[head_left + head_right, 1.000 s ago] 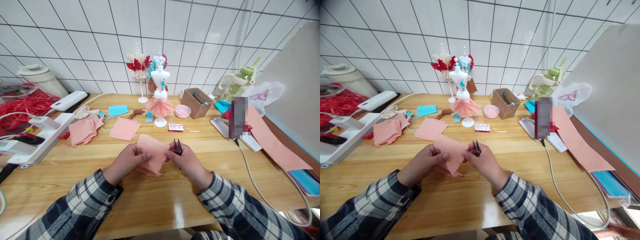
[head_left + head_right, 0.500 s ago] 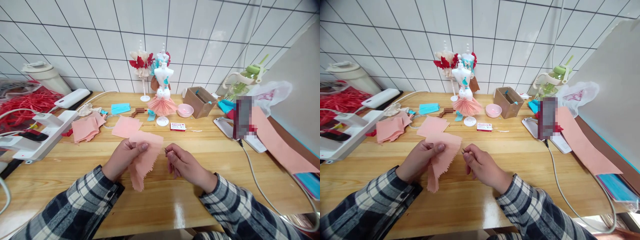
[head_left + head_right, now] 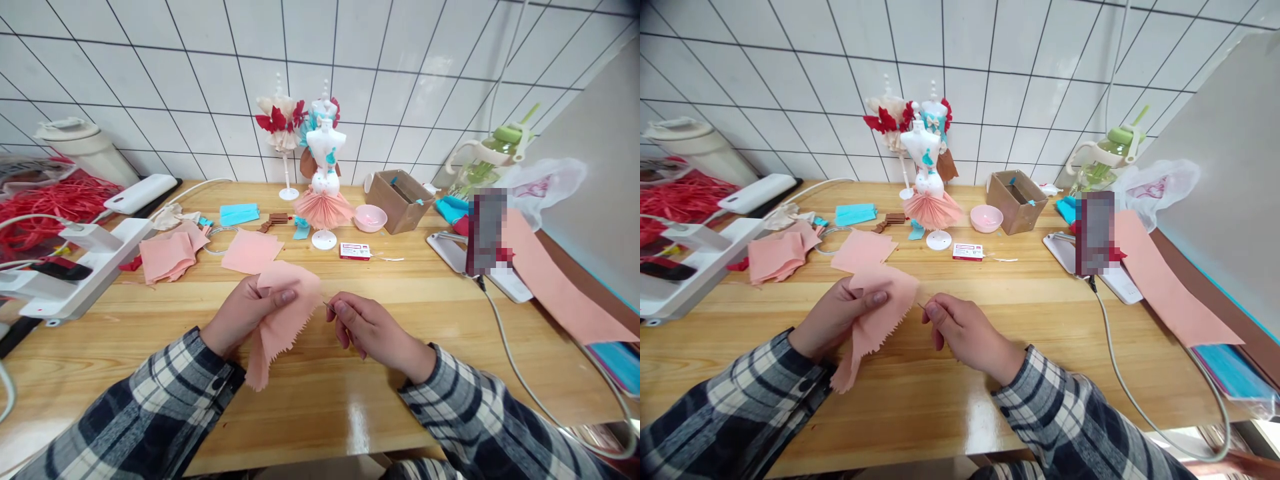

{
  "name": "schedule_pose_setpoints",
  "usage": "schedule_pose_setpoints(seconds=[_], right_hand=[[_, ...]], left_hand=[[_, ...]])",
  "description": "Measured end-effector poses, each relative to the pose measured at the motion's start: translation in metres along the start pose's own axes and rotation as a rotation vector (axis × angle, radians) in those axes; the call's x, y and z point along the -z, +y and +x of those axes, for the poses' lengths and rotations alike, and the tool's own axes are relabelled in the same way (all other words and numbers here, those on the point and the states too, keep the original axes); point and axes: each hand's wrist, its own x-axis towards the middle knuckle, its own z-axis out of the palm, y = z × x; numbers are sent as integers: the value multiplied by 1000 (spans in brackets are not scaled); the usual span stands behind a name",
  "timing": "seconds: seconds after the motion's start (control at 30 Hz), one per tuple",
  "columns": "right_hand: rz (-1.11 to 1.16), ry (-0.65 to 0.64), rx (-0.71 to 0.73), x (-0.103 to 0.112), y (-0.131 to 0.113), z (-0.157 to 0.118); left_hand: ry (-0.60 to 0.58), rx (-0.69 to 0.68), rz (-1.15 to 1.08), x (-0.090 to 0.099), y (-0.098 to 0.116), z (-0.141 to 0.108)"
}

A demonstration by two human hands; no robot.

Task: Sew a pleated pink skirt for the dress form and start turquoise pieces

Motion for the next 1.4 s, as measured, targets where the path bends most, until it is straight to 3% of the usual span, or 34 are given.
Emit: schedule_pose_setpoints(seconds=[0.5, 1.4], right_hand=[[39, -1, 46, -4, 1, 2], [26, 10, 55, -6, 0, 2]], left_hand=[[-82, 138, -71, -5, 3, -1], [-27, 80, -34, -7, 0, 2]])
